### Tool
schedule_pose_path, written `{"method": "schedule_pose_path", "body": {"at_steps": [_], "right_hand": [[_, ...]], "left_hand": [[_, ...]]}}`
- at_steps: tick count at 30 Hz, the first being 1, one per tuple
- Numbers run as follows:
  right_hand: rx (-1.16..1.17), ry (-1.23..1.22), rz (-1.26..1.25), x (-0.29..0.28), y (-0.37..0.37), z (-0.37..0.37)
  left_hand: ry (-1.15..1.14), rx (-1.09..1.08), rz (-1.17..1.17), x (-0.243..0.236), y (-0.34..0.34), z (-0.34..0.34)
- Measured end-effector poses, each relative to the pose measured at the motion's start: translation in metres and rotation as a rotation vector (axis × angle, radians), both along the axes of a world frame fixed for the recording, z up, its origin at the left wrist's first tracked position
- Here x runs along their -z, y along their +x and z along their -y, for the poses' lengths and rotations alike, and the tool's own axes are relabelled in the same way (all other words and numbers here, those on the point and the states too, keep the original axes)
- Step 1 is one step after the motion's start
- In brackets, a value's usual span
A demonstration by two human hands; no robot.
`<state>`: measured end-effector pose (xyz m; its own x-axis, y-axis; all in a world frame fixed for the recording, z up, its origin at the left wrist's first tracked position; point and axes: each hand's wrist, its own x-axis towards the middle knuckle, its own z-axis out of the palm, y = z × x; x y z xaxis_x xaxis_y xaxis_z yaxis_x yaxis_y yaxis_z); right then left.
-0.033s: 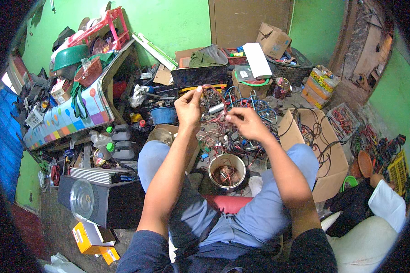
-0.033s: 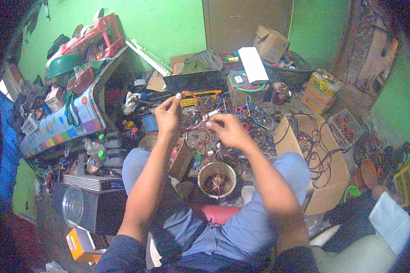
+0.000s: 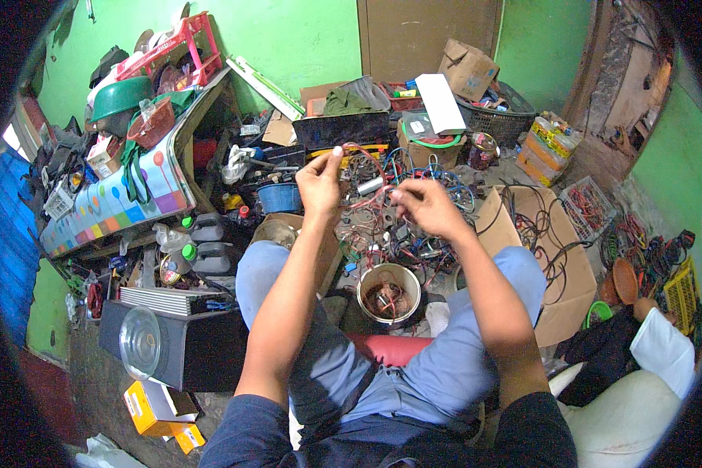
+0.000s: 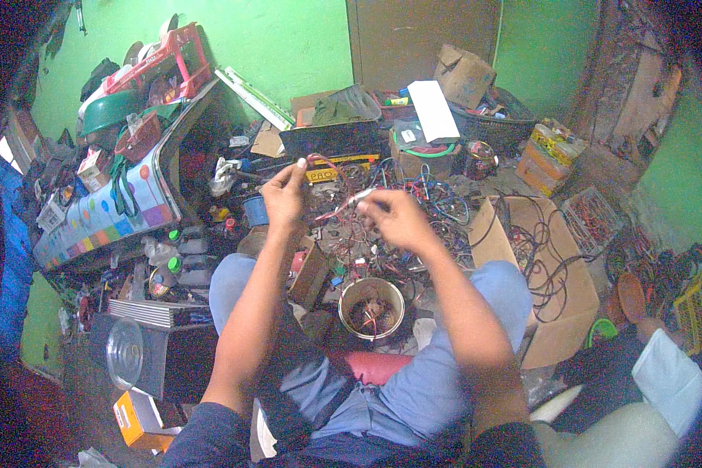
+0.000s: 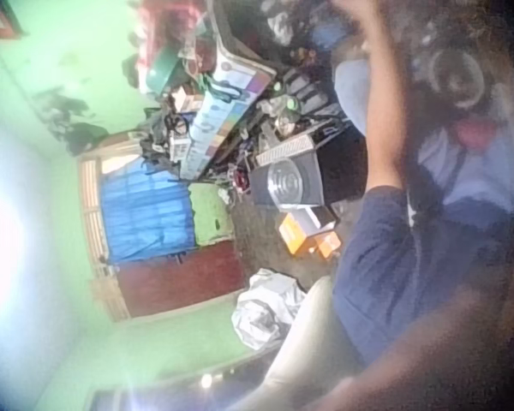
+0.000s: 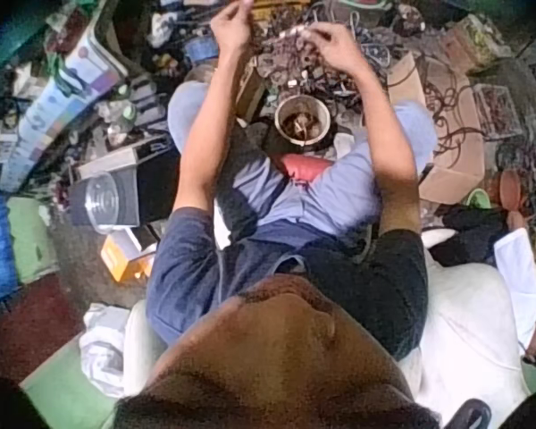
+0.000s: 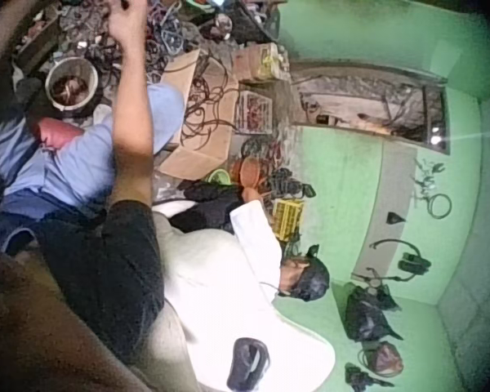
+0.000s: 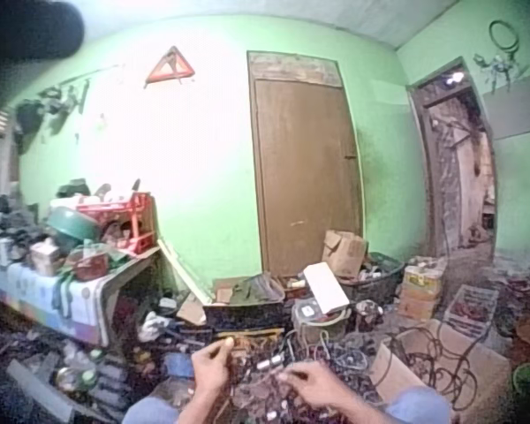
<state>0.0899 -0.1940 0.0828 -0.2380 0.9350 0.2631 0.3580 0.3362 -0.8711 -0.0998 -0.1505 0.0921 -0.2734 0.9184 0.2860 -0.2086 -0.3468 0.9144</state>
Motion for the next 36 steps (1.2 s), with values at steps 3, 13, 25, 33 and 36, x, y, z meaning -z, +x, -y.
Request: {"method": "schedule_pose_path", "body": {"at_steps": [3, 13, 25, 33, 36], "right_hand": [[0.152, 0.199, 0.017, -0.013, 0.03, -0.009], [1.182, 0.529, -0.774, -0.021, 0.188, -0.018], [0.392, 0.333, 0.269, -0.001, 0.071, -0.02], [-0.067, 0.011, 0.303, 0.018, -0.029, 0.005], [-0.229, -0.177, 0.082, 0.028, -0.031, -0.001]], "left_hand": [[0.04, 0.017, 0.154, 0.0, -0.013, -0.01], [0.026, -0.228, 0.358, -0.02, -0.067, -0.019], [0.08, -0.108, 0.117, -0.01, -0.012, -0.004], [0.122, -0.127, 0.045, 0.003, 0.015, 0.0], [0.112, -0.127, 0.063, 0.003, 0.019, 0.0]]}}
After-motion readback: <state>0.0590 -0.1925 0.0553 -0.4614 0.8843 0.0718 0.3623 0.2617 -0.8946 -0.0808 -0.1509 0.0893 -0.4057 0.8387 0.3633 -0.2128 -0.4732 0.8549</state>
